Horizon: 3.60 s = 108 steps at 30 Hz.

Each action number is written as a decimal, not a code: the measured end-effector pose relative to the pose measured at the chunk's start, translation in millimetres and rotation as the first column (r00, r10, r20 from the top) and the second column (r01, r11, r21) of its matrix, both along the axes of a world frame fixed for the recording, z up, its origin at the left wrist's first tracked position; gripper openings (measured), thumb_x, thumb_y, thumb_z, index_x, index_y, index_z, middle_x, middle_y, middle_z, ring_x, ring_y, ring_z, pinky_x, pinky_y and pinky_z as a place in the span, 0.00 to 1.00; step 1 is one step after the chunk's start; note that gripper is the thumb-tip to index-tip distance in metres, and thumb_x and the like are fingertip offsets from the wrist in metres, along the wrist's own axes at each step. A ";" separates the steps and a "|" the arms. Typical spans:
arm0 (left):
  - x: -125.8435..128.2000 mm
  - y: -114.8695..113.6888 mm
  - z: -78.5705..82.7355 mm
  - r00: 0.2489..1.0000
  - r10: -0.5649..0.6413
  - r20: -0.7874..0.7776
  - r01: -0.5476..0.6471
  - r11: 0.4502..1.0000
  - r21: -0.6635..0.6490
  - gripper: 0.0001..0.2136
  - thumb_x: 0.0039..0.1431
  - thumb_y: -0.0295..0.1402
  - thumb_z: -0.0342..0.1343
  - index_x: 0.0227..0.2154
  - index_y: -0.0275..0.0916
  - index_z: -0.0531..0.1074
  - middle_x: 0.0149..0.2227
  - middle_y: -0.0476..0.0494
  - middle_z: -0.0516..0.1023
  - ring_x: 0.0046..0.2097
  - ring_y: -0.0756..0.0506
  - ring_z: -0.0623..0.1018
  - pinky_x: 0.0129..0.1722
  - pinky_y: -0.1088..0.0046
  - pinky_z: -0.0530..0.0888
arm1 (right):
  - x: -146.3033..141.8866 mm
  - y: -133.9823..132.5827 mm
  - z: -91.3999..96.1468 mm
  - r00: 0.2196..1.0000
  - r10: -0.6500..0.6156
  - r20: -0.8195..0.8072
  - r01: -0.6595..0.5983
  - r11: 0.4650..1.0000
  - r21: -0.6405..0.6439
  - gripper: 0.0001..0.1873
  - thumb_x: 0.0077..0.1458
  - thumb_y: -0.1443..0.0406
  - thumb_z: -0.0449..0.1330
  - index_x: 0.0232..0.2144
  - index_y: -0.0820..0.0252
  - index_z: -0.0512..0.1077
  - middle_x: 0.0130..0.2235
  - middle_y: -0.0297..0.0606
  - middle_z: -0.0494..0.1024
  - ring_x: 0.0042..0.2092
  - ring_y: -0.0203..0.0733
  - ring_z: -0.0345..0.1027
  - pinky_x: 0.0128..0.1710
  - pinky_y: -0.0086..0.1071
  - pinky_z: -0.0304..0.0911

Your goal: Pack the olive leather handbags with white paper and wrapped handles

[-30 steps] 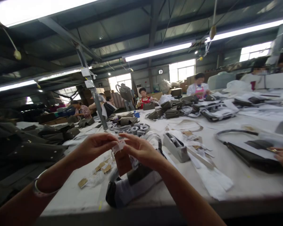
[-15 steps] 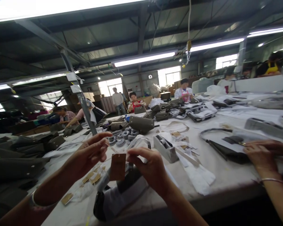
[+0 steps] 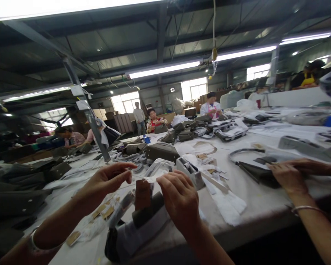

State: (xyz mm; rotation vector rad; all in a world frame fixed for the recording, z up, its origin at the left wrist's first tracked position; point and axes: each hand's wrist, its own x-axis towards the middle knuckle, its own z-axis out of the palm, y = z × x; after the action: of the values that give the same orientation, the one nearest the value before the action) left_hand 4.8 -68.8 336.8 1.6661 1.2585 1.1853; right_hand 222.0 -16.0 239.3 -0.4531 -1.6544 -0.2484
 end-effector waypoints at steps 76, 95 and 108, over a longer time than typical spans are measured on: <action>-95.8 -29.8 -124.6 0.764 0.202 0.613 0.035 0.935 -0.352 0.19 0.57 0.32 0.65 0.51 0.36 0.74 0.35 0.46 0.74 0.37 0.50 0.77 0.43 0.74 0.77 | -89.0 -51.3 -77.2 0.798 0.452 -0.399 -0.464 0.036 -0.885 0.24 0.50 0.67 0.66 0.52 0.58 0.73 0.44 0.39 0.81 0.41 0.43 0.78 0.42 0.34 0.74; -68.1 -17.9 -153.4 0.642 0.203 0.739 -0.101 0.978 -0.181 0.28 0.43 0.40 0.75 0.49 0.45 0.77 0.51 0.40 0.78 0.47 0.46 0.79 0.42 0.79 0.76 | -92.3 -61.0 -64.6 0.818 0.570 -0.074 -0.544 0.728 -0.417 0.22 0.59 0.74 0.63 0.53 0.52 0.70 0.41 0.33 0.82 0.41 0.35 0.78 0.46 0.25 0.73; -78.0 -37.8 -134.0 0.975 -0.058 0.215 0.019 0.984 0.178 0.32 0.51 0.31 0.69 0.59 0.45 0.68 0.49 0.40 0.79 0.48 0.42 0.78 0.48 0.64 0.75 | -113.8 -32.6 -13.2 0.855 0.416 0.310 -0.241 0.848 -0.473 0.37 0.58 0.76 0.56 0.67 0.53 0.56 0.70 0.42 0.51 0.55 0.46 0.72 0.49 0.33 0.74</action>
State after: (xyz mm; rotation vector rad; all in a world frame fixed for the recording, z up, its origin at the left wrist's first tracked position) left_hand -73.2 -106.6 202.8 1.6228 1.0052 1.4475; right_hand 108.2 -48.6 226.1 -0.4369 -2.1748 0.3119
